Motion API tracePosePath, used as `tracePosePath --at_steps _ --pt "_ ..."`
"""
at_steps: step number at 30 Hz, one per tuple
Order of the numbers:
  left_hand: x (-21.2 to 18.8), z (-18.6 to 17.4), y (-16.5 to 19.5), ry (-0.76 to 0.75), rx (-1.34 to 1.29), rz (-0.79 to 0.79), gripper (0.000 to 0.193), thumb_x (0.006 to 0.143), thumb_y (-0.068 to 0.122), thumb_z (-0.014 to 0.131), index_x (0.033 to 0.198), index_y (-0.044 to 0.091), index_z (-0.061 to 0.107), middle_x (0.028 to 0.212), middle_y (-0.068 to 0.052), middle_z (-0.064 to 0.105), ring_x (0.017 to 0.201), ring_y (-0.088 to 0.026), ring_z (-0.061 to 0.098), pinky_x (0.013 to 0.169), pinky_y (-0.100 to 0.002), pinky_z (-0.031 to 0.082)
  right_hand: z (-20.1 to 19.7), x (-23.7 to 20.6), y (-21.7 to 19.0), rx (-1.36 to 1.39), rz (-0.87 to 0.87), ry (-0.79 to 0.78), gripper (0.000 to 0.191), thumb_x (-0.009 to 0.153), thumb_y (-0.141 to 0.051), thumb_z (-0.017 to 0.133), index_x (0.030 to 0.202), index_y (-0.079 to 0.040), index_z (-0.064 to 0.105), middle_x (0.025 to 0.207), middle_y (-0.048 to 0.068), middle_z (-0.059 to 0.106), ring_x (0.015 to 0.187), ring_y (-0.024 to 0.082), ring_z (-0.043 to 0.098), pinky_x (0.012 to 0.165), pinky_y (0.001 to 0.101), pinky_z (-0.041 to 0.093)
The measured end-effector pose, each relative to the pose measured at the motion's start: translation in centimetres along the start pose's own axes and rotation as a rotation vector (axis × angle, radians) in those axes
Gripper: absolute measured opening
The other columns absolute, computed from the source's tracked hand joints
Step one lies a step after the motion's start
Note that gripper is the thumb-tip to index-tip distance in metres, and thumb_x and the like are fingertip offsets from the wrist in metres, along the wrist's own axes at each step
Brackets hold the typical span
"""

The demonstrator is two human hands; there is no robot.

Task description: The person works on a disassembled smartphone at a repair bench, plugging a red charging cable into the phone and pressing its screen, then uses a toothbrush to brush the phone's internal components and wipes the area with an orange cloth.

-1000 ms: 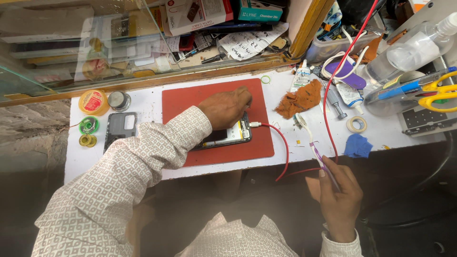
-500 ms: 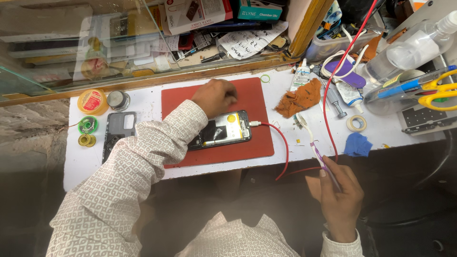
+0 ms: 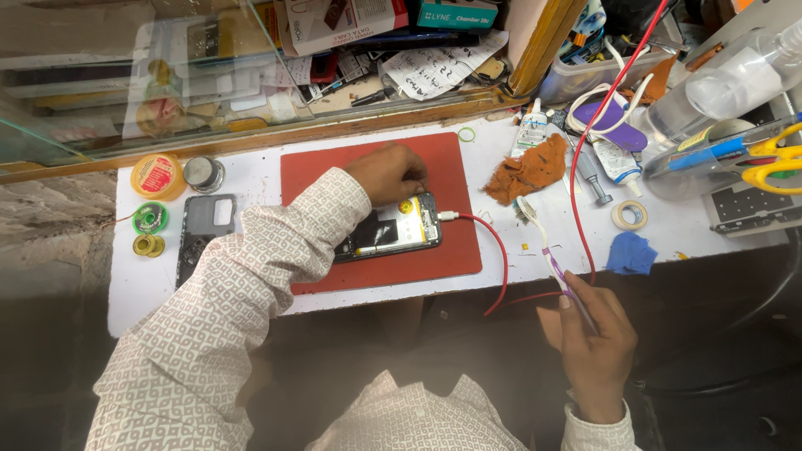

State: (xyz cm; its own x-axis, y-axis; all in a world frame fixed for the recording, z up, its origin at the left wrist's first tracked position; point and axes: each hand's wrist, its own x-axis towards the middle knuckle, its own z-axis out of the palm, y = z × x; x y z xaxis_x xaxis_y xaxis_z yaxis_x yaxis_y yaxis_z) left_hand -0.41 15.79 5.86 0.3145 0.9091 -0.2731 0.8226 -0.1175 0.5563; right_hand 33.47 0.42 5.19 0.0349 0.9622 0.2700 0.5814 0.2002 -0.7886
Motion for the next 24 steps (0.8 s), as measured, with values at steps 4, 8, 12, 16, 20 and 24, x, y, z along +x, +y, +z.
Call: tracePosePath --at_steps 4,8,12,16,20,24 --pt "0.1 0.0 0.3 0.013 0.064 0.003 0.017 0.091 0.021 0.071 0.101 0.008 0.074 0.099 -0.011 0.075 0.095 -0.024 0.072 0.085 -0.041 0.057 -0.2 0.0 -0.4 0.004 0.008 -0.012 0.031 0.097 -0.004 0.064 0.127 -0.004 0.072 0.096 0.007 0.067 0.088 0.015 0.064 0.081 0.0278 0.049" --pt "0.1 -0.1 0.9 0.036 0.056 -0.039 0.018 0.089 0.022 0.073 0.100 0.009 0.074 0.100 -0.010 0.075 0.096 -0.024 0.071 0.084 -0.041 0.057 -0.4 0.4 -0.5 0.004 0.003 -0.015 0.030 0.097 -0.005 0.065 0.127 -0.004 0.072 0.096 0.006 0.067 0.088 0.015 0.064 0.081 0.0279 0.049" --pt "0.4 0.1 1.5 0.060 0.041 -0.062 0.021 0.087 0.026 0.074 0.100 0.010 0.074 0.101 -0.008 0.075 0.098 -0.023 0.070 0.085 -0.041 0.056 -0.3 0.4 -0.4 0.022 -0.006 -0.016 0.030 0.097 -0.005 0.065 0.126 -0.003 0.072 0.097 0.007 0.067 0.089 0.015 0.064 0.081 0.0281 0.049" --pt "0.4 0.4 0.9 0.053 0.068 -0.067 0.019 0.090 0.024 0.071 0.103 0.010 0.074 0.102 -0.010 0.074 0.099 -0.024 0.072 0.088 -0.041 0.057 0.1 0.0 -0.2 -0.006 0.006 -0.007 0.030 0.097 -0.005 0.064 0.126 -0.004 0.072 0.096 0.006 0.067 0.088 0.015 0.064 0.080 0.0281 0.049" --pt "-0.4 0.4 -0.4 0.072 0.124 -0.070 0.018 0.091 0.020 0.069 0.106 0.011 0.074 0.104 -0.011 0.073 0.102 -0.026 0.069 0.091 -0.043 0.055 0.4 -0.2 -0.2 0.006 -0.001 0.026 0.030 0.097 -0.004 0.064 0.126 -0.004 0.072 0.096 0.006 0.066 0.086 0.014 0.063 0.079 0.0273 0.049" --pt "-1.1 0.7 -0.8 0.127 0.130 -0.043 0.018 0.092 0.022 0.068 0.106 0.012 0.075 0.105 -0.011 0.073 0.105 -0.028 0.068 0.091 -0.044 0.055 0.5 -0.4 -0.3 -0.014 -0.039 0.039 0.030 0.097 -0.003 0.063 0.126 -0.003 0.072 0.098 0.006 0.067 0.090 0.014 0.064 0.082 0.0266 0.050"
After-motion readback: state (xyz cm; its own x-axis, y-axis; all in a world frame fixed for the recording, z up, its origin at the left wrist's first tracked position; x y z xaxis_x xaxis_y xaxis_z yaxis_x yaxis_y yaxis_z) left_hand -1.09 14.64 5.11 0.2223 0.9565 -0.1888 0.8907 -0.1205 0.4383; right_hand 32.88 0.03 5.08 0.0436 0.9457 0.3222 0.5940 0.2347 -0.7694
